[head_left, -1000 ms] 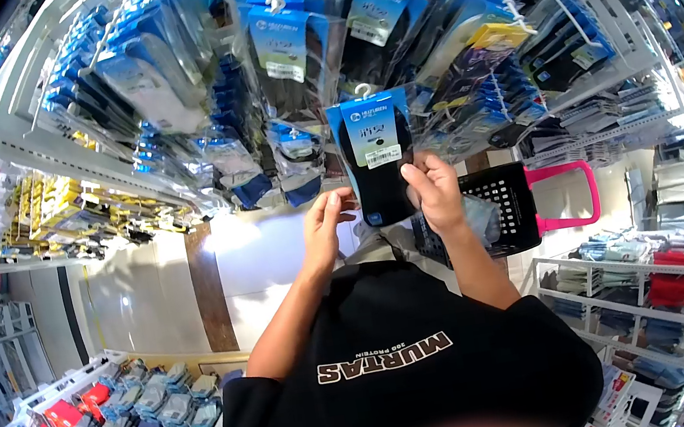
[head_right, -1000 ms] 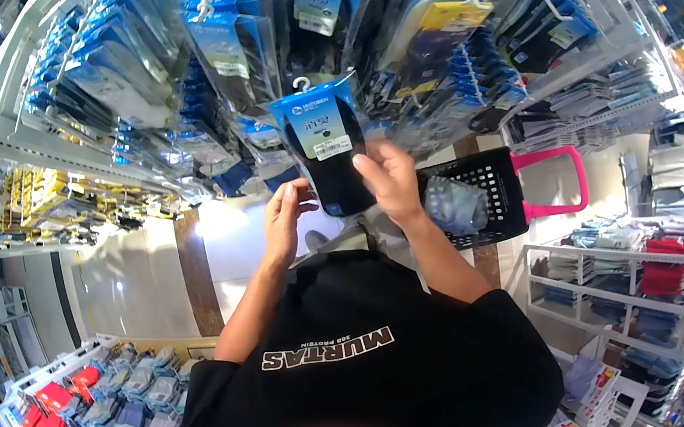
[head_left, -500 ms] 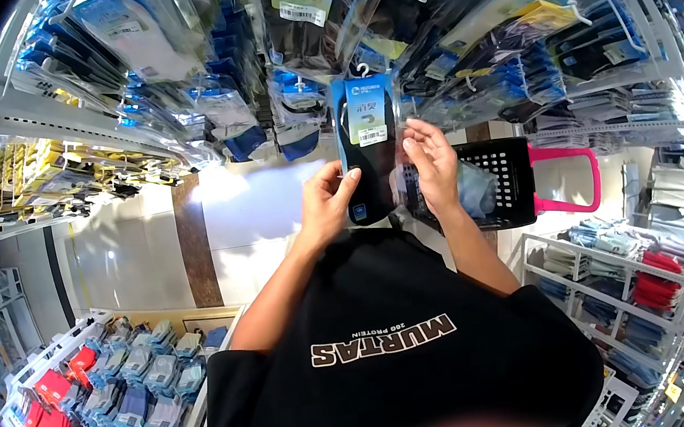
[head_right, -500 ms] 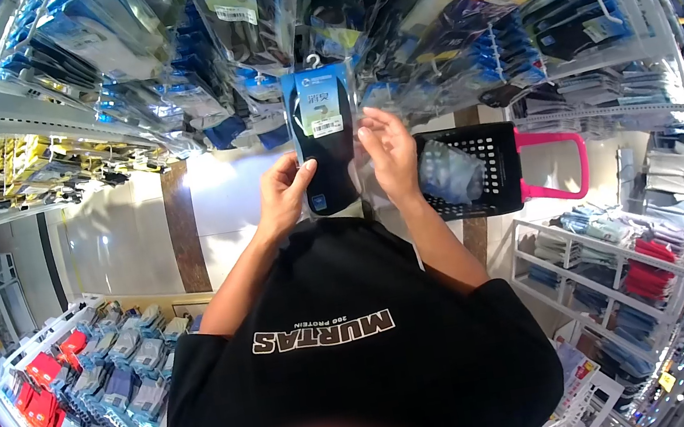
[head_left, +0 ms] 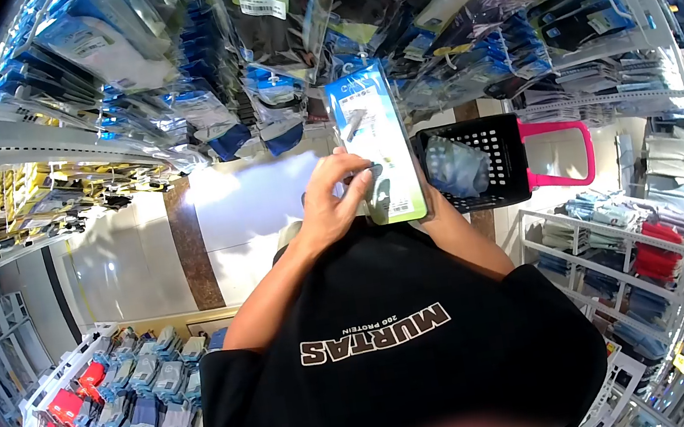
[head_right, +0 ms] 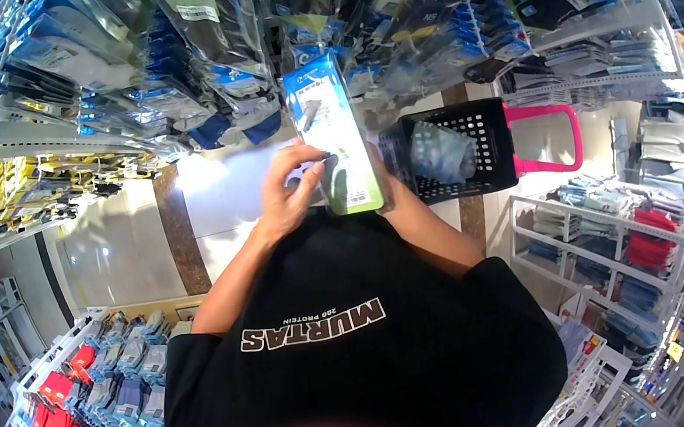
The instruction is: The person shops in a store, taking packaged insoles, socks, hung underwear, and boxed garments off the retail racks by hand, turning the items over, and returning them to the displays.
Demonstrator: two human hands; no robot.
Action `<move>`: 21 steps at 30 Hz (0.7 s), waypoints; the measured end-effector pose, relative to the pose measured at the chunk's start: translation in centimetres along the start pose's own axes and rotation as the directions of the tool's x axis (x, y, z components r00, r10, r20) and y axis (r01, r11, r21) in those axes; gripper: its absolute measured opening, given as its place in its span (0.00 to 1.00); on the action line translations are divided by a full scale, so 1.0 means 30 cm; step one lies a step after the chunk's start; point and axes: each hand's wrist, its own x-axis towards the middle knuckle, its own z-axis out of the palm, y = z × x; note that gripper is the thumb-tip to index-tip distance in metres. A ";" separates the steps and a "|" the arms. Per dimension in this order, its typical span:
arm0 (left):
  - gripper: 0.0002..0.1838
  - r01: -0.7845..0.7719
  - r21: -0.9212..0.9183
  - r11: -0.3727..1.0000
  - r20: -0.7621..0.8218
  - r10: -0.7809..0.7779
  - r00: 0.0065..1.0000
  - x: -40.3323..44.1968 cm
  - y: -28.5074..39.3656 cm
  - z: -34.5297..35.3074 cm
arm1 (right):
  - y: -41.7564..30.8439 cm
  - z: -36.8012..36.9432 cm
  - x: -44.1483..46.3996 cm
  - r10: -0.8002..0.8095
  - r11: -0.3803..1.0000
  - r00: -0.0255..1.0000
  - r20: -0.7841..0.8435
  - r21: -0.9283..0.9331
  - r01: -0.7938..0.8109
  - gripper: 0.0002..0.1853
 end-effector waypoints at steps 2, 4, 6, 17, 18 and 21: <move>0.06 0.069 -0.145 0.987 -0.119 -0.087 0.989 -0.015 -0.042 0.015 | 0.002 -0.034 -0.023 0.007 0.994 0.996 0.089 -0.109 0.003 0.30; 0.07 0.199 -0.252 0.947 -0.159 -0.243 0.957 -0.018 -0.044 0.009 | 0.001 0.019 -0.047 -0.019 0.996 0.992 0.124 -0.089 0.030 0.29; 0.07 0.246 -0.421 0.873 -0.168 -0.342 0.925 -0.021 -0.067 0.016 | 0.013 0.035 -0.047 -0.028 0.998 0.993 0.117 -0.060 0.035 0.28; 0.10 0.317 -0.365 0.876 -0.142 -0.388 0.911 -0.048 -0.113 0.002 | -0.182 0.074 -0.036 -0.333 0.921 0.943 -0.007 -0.215 0.323 0.04; 0.10 0.335 -0.368 0.867 -0.123 -0.402 0.907 -0.052 -0.121 -0.001 | -0.212 0.110 -0.021 -0.457 0.870 0.889 -0.036 -0.224 0.438 0.04; 0.10 0.376 -0.378 0.846 -0.089 -0.438 0.895 -0.061 -0.134 0.002 | -0.357 0.099 0.013 -0.668 0.658 0.739 0.088 -0.394 0.642 0.05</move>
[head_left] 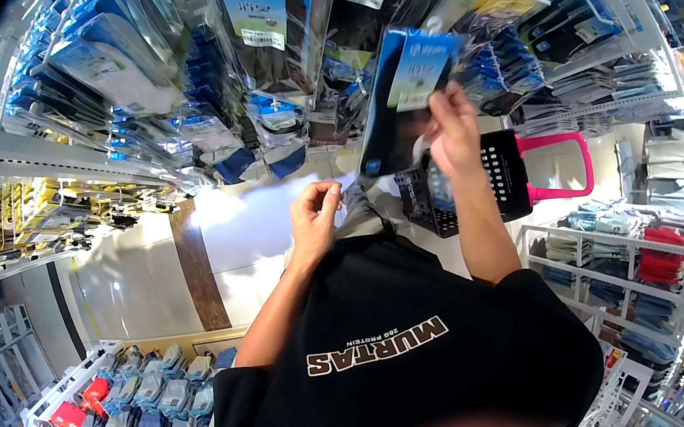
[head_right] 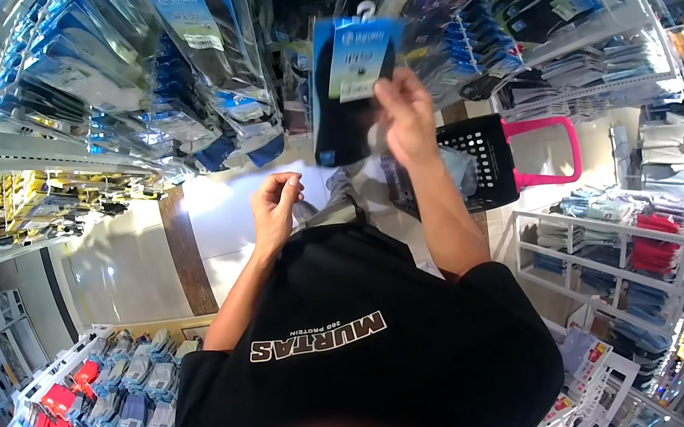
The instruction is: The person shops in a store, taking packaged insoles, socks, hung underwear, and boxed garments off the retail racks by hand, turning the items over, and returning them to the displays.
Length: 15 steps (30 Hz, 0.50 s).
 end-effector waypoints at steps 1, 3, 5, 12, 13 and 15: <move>0.10 0.017 -0.006 1.000 0.000 -0.017 1.000 -0.002 -0.006 -0.001 | -0.040 0.047 0.030 -0.132 0.984 0.991 -0.031 -0.127 0.127 0.04; 0.11 0.028 -0.010 1.000 0.010 -0.028 1.000 -0.005 -0.015 -0.004 | -0.112 0.128 0.085 -0.306 0.928 0.951 -0.043 -0.237 0.287 0.07; 0.12 0.011 -0.014 1.000 0.014 -0.010 1.000 -0.006 -0.029 -0.004 | -0.144 0.172 0.135 -0.386 0.888 0.922 -0.017 -0.276 0.367 0.05; 0.12 0.020 -0.028 0.999 -0.013 -0.020 1.000 -0.014 -0.030 -0.023 | -0.105 0.254 0.227 -0.439 0.800 0.896 0.061 -0.428 0.421 0.12; 0.12 0.021 -0.042 0.999 -0.014 -0.022 1.000 -0.013 -0.036 -0.026 | -0.082 0.243 0.240 -0.404 0.830 0.912 0.066 -0.392 0.396 0.11; 0.12 0.027 -0.054 0.998 -0.023 -0.029 0.999 -0.013 -0.039 -0.030 | -0.042 0.241 0.231 -0.359 0.875 0.932 0.042 -0.334 0.352 0.10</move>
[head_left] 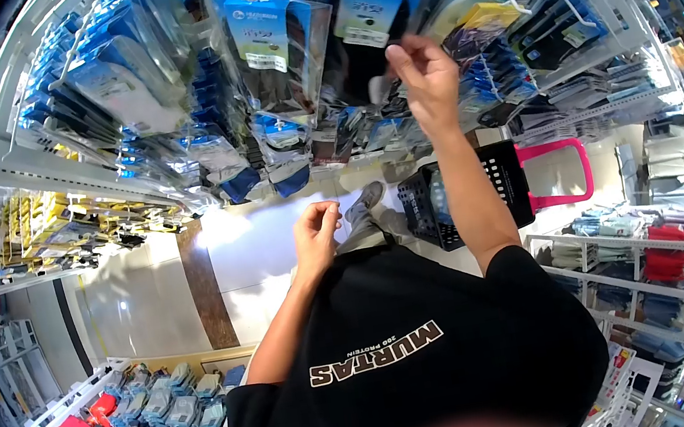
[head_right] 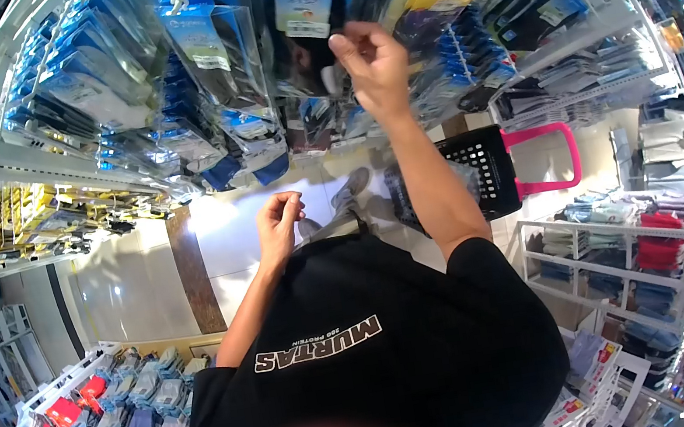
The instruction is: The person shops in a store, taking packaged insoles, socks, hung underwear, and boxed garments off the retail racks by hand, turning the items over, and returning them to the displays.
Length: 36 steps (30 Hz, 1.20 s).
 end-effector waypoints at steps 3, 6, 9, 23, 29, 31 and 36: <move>0.12 0.018 0.000 1.000 0.005 -0.018 1.000 0.000 -0.010 -0.002 | 0.001 -0.037 -0.049 -0.023 0.995 1.000 -0.016 -0.094 0.021 0.11; 0.12 0.022 0.033 0.999 0.026 -0.023 0.999 0.009 -0.015 -0.010 | -0.032 -0.111 -0.096 -0.112 0.980 0.990 -0.082 -0.173 0.097 0.10; 0.12 0.030 0.074 0.997 0.057 -0.034 0.998 0.011 -0.026 -0.010 | -0.052 -0.250 -0.062 -0.317 0.931 0.928 -0.195 -0.250 0.265 0.13; 0.11 0.060 0.113 0.992 0.098 -0.071 0.993 -0.015 -0.038 -0.008 | -0.016 -0.303 0.010 -0.080 0.989 0.975 -0.207 -0.141 0.051 0.28; 0.12 0.049 0.126 0.991 0.085 -0.060 0.995 -0.020 -0.028 -0.002 | 0.000 -0.299 0.015 -0.079 0.988 0.966 -0.248 -0.151 0.042 0.19; 0.12 0.053 0.136 0.989 0.099 -0.066 0.993 -0.022 -0.018 0.004 | 0.023 -0.338 0.008 -0.081 0.974 0.971 -0.223 -0.226 0.029 0.13; 0.12 0.060 0.155 0.986 0.118 -0.078 0.990 -0.015 -0.031 0.000 | -0.046 -0.347 -0.029 -0.029 0.999 0.961 -0.276 -0.030 0.021 0.05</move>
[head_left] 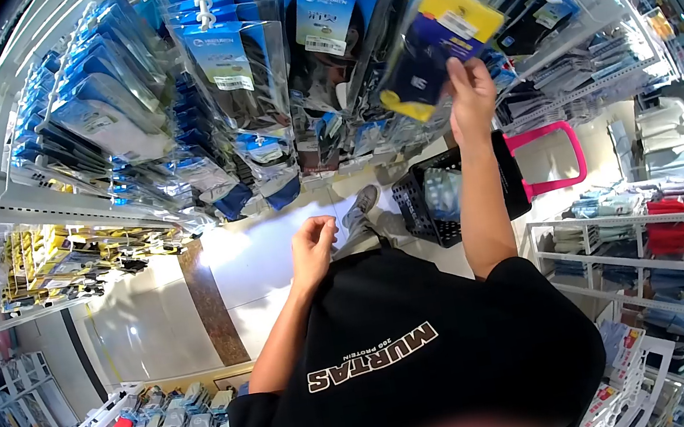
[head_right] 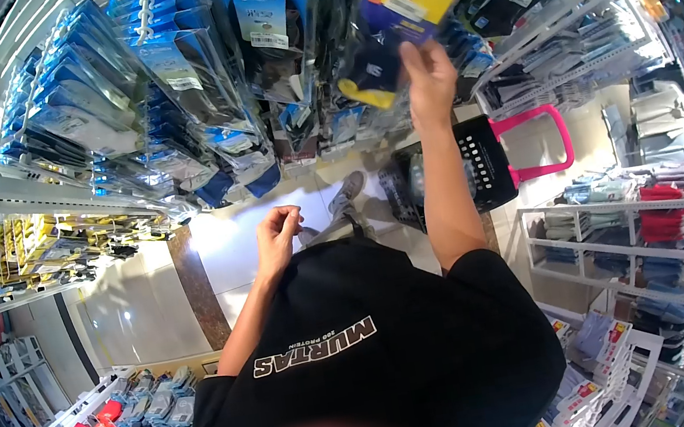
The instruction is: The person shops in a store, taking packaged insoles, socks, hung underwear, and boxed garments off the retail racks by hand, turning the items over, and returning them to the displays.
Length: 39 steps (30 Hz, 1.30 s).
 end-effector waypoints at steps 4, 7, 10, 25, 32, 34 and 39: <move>0.11 -0.002 -0.007 1.000 -0.006 0.002 1.000 0.000 0.004 -0.001 | -0.077 -0.055 -0.038 -0.022 0.992 1.000 0.003 0.124 0.021 0.04; 0.12 0.002 -0.012 1.000 0.011 -0.002 1.000 -0.003 0.009 0.004 | -0.136 -0.092 -0.068 0.001 0.986 1.000 0.023 0.167 -0.005 0.05; 0.12 0.002 -0.033 0.999 0.048 -0.001 0.999 -0.001 0.020 0.019 | -0.149 -0.131 -0.101 0.034 0.978 0.978 0.207 0.194 -0.075 0.10; 0.16 0.022 -0.414 0.910 0.057 0.002 0.998 0.010 0.093 0.083 | 0.187 -0.025 -0.587 0.674 0.732 0.705 0.218 -0.067 -0.678 0.07; 0.15 -0.032 -0.367 0.930 -0.012 0.030 0.999 0.001 0.083 0.069 | 0.187 -0.024 -0.563 0.485 0.867 0.839 0.248 -0.263 -0.423 0.16; 0.16 -0.073 -0.267 0.961 -0.038 0.065 0.997 -0.003 0.087 0.077 | 0.185 0.002 -0.593 0.520 0.853 0.789 0.328 -0.252 -0.457 0.19; 0.20 -0.258 0.067 0.964 0.043 0.255 0.966 -0.035 0.176 0.079 | 0.195 0.061 -0.654 0.564 0.825 0.759 0.325 -0.245 -0.508 0.21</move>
